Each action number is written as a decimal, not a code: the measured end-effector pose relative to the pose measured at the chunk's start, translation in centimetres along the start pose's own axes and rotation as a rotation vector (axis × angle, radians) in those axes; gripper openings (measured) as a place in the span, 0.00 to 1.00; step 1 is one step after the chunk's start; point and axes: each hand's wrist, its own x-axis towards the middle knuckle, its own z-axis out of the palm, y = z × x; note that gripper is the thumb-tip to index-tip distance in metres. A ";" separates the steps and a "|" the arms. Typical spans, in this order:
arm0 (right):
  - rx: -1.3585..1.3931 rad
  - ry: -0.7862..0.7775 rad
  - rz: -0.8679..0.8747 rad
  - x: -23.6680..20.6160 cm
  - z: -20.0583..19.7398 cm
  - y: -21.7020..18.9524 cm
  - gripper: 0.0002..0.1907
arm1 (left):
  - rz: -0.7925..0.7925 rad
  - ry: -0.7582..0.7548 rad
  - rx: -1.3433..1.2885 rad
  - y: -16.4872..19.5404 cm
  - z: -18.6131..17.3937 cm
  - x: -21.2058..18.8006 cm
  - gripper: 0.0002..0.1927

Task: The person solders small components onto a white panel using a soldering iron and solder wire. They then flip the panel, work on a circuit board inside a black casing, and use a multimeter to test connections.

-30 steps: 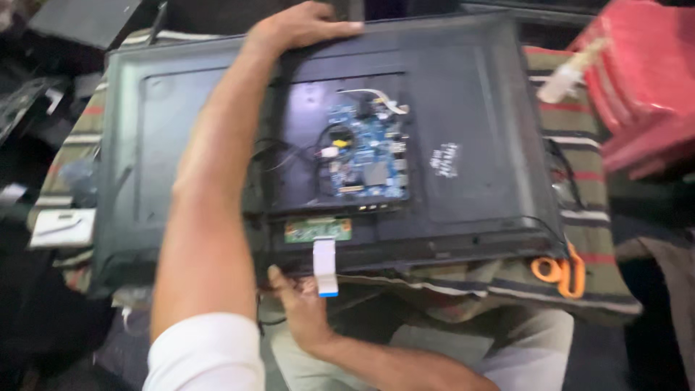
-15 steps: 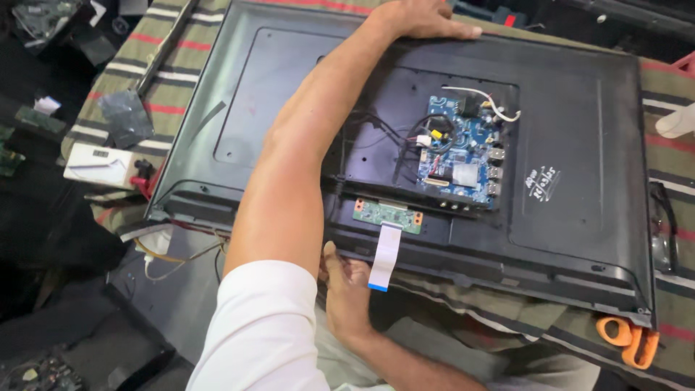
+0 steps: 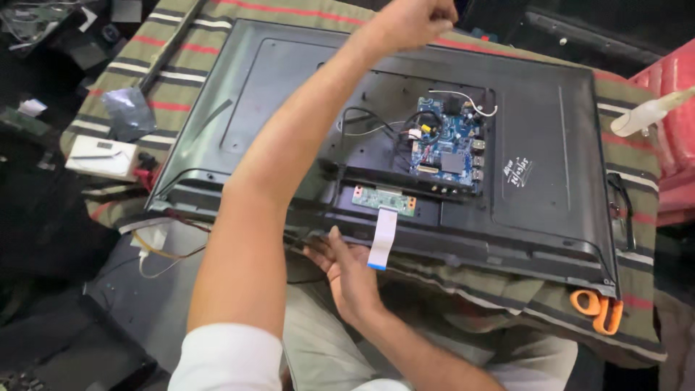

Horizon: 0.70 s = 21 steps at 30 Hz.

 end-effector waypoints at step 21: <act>-1.098 0.023 -0.408 -6.1 -8.0 -28.4 0.14 | -0.281 0.051 -0.315 3.2 3.5 -3.2 0.09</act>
